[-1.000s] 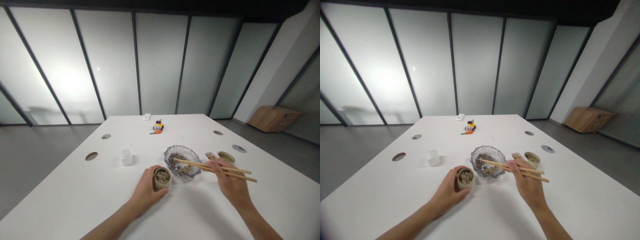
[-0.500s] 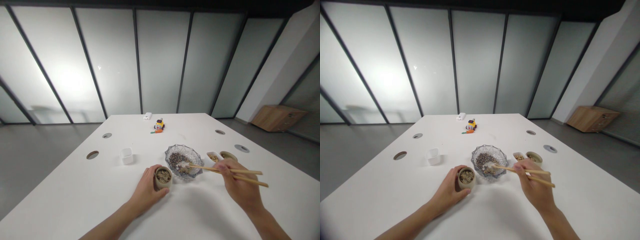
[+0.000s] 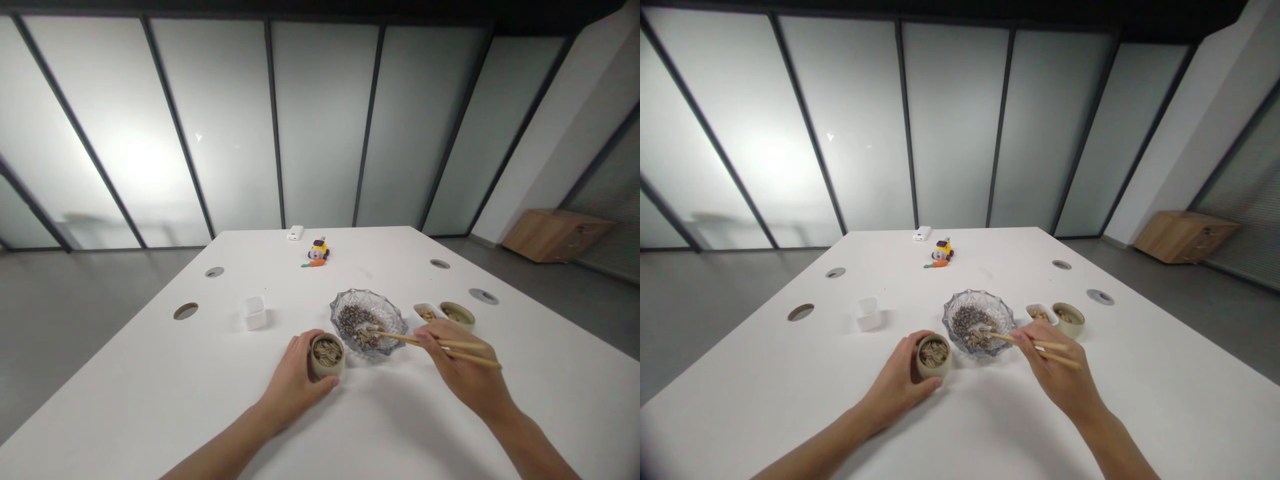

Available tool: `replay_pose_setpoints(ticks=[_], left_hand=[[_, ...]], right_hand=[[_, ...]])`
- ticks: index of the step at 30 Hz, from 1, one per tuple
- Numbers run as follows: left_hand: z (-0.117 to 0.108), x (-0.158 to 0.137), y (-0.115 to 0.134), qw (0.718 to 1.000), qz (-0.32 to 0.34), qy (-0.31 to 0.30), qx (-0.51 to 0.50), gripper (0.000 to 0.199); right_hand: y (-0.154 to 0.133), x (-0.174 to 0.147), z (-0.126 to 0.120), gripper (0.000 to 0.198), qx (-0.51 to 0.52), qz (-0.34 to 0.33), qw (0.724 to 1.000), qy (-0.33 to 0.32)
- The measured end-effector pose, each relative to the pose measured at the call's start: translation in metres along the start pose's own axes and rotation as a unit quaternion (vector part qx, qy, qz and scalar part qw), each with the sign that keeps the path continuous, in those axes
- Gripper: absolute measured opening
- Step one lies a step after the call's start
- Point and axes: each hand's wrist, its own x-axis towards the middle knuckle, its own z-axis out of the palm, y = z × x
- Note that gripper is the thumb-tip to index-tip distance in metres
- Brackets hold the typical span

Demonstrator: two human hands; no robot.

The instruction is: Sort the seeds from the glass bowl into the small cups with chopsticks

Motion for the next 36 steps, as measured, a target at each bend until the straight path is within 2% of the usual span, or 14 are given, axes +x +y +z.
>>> replay_pose_setpoints(ticks=[13,19,30,36], left_hand=[[-0.0007,0.0003,0.0002,1.000,0.003,0.002,0.002,0.068],[-0.0004,0.0001,-0.0020,1.000,0.002,-0.002,0.002,0.069],[-0.0007,0.0000,0.0006,1.000,0.001,0.001,-0.002,0.069],[-0.0013,0.0003,0.0006,1.000,0.004,-0.002,0.005,0.068]], right_hand=[[0.0044,0.0008,0.0016,0.030,0.026,0.033,0.999,-0.014],[0.0039,0.0015,0.0039,0.022,0.025,0.015,1.000,0.005],[0.0022,0.0029,0.0010,0.028,-0.003,0.032,0.999,0.031],[-0.0019,0.0026,0.0011,0.027,0.030,0.032,0.999,-0.011]])
